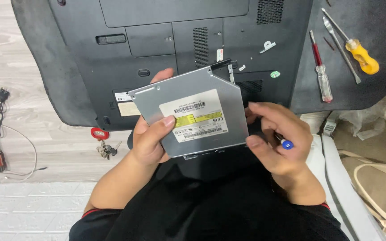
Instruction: Testing the fit and alignment of an internal optical drive into a laptop's expansion bay.
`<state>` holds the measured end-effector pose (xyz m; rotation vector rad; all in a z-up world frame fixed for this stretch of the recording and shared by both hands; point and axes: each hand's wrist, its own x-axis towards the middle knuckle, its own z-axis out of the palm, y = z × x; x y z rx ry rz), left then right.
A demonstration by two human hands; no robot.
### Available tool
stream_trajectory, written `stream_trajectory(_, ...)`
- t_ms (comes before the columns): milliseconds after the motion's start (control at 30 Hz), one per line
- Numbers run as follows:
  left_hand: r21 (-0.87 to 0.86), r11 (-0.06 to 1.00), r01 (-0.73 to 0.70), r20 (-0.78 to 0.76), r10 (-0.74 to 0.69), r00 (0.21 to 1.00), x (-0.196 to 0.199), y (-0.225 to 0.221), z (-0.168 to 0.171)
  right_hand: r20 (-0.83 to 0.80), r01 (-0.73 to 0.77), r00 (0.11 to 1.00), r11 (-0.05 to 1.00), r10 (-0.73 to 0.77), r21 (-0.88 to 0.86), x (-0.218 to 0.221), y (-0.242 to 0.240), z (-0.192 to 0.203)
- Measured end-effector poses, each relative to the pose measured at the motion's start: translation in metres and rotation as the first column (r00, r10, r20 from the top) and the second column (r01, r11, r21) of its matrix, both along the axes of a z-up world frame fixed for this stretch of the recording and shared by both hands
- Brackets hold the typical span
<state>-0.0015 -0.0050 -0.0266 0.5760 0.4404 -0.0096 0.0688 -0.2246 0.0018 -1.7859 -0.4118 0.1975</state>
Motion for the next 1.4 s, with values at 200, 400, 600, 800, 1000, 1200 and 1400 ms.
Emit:
stream_trajectory(200, 0.134, 0.989, 0.055, 0.107, -0.069, 0.992, 0.001, -0.005, 0.007, -0.048, 0.026, 0.998, 0.999, -0.027, -0.031, -0.011, 0.004, -0.004)
stream_trajectory(400, 0.144, 0.989, -0.015, 0.158, -0.008, 0.987, -0.003, -0.007, -0.007, -0.13, 0.139, 0.983, 0.989, -0.132, 0.043, -0.024, -0.01, -0.021)
stream_trajectory(600, 0.06, 0.998, -0.01, 0.149, 0.001, 0.989, 0.005, -0.004, 0.002, -0.423, 0.173, 0.902, 0.97, -0.087, 0.169, -0.019, -0.024, -0.031)
stream_trajectory(800, -0.256, 0.918, 0.304, 0.181, -0.263, 0.948, 0.013, 0.017, 0.015, -0.302, 0.068, 0.946, 0.982, -0.119, -0.176, 0.021, -0.016, 0.016)
stream_trajectory(1000, -0.204, 0.686, 0.698, 0.232, -0.659, 0.715, 0.014, 0.016, 0.008, -0.125, -0.613, 0.79, 0.768, 0.601, -0.182, 0.08, 0.011, 0.055)
stream_trajectory(1200, 0.232, 0.574, 0.785, 0.234, -0.816, 0.528, 0.008, 0.001, -0.007, 0.123, -0.59, 0.726, 0.705, 0.677, -0.394, 0.067, 0.04, 0.052)
stream_trajectory(1400, 0.023, 0.844, 0.536, 0.087, -0.536, 0.84, -0.005, -0.001, -0.002, 0.162, -0.444, 0.824, 0.797, 0.542, -0.408, 0.079, 0.026, 0.087)
